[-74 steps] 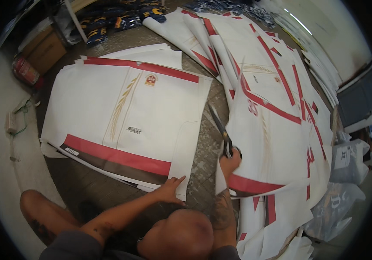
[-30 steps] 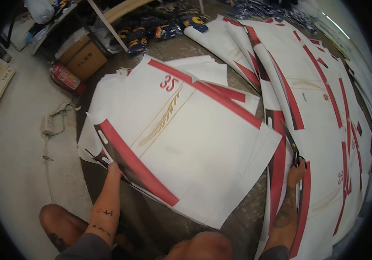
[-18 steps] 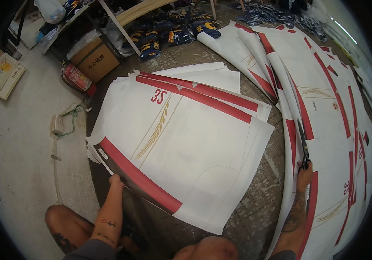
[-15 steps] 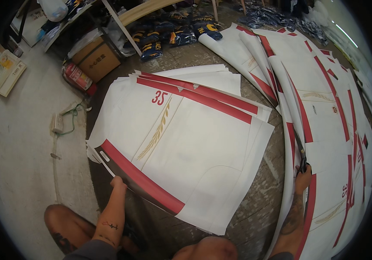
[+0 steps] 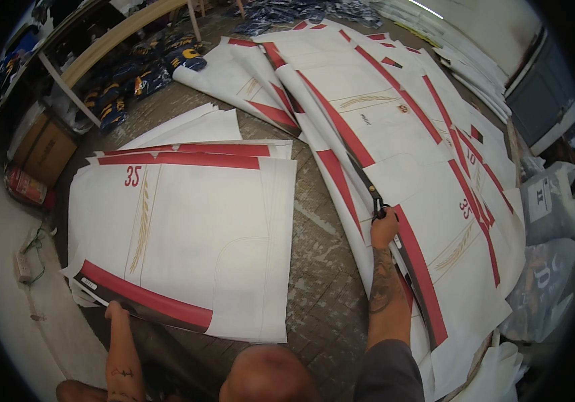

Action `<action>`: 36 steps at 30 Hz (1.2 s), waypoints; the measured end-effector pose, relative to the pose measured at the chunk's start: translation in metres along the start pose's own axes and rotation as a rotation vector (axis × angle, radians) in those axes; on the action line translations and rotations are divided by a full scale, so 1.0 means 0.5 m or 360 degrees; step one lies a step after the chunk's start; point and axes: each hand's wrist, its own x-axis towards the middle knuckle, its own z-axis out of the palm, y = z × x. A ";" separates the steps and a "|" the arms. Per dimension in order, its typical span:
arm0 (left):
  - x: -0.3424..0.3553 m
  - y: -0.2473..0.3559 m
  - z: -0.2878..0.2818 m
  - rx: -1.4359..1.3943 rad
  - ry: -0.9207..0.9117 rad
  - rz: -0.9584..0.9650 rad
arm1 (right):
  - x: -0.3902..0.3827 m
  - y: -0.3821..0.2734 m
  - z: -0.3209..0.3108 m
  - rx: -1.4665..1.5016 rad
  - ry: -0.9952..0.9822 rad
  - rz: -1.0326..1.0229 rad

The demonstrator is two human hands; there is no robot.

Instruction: The person sits on the floor and uses scissors to cut white fabric pieces with red and gold markings into separate sections. The person repeatedly cuts along the center and edges of each piece, then stacks the cut sections on the floor.

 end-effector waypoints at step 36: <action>-0.490 0.028 0.146 0.0833 -0.0916 0.2176 | -0.274 0.102 -0.372 -0.0025 -0.0141 -0.0051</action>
